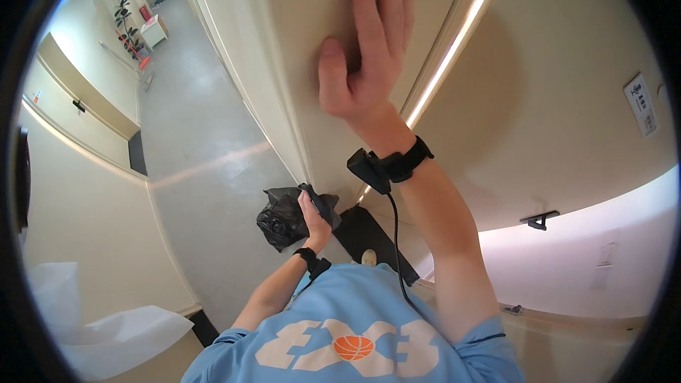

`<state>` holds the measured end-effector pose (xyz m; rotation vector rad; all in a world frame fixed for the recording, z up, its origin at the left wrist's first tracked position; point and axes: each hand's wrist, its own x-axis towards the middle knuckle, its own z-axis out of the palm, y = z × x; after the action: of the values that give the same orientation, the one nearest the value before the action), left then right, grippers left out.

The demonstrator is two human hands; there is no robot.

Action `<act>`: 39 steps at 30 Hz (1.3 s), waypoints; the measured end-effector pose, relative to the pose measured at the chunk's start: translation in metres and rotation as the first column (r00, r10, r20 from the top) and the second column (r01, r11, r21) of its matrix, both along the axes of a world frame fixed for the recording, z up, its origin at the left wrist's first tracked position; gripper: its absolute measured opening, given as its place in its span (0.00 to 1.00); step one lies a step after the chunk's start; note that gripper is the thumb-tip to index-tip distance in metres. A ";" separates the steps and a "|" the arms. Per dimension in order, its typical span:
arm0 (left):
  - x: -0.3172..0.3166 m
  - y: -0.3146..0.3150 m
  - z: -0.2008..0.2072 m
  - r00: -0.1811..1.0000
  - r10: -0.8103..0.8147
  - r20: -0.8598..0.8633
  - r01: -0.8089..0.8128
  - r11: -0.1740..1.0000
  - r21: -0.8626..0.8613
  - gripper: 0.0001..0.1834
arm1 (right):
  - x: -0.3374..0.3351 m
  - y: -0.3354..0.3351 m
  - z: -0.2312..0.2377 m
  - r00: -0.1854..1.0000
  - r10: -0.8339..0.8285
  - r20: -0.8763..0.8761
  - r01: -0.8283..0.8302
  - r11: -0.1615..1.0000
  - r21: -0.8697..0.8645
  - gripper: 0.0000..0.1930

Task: The recorder uses a cleaning cloth to wipe down door frames and door surfaces in a corridor.

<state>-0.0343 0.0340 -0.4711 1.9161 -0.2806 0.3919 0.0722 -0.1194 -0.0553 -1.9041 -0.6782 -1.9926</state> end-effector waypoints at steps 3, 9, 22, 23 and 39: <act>-0.001 -0.003 -0.024 1.000 0.027 0.010 -0.027 1.000 0.002 0.32 | 0.006 0.007 0.002 0.997 0.030 0.069 -0.030 1.000 -0.001 0.30; -0.002 -0.019 -0.080 0.995 0.022 -0.098 -0.022 1.000 0.005 0.28 | 0.004 0.012 0.004 0.993 0.115 0.032 -0.116 0.993 0.028 0.32; 0.028 -0.018 0.217 0.896 -0.146 0.419 0.177 0.984 -0.035 0.48 | 0.001 0.009 0.006 0.995 0.086 0.041 -0.088 0.996 0.036 0.32; 0.040 -0.016 0.242 0.826 -0.136 0.546 0.150 0.988 0.019 0.48 | 0.000 0.008 0.006 0.997 0.066 0.040 -0.067 0.997 0.026 0.32; 0.115 -0.002 0.301 0.760 -0.221 0.611 0.364 0.924 -0.117 0.32 | -0.009 0.013 0.010 0.997 0.073 0.019 -0.074 0.992 0.097 0.32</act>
<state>0.0806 0.0321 -0.1701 1.4416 -0.9024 0.7698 0.0631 -0.1062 -0.0456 -1.7837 -0.6329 -1.9600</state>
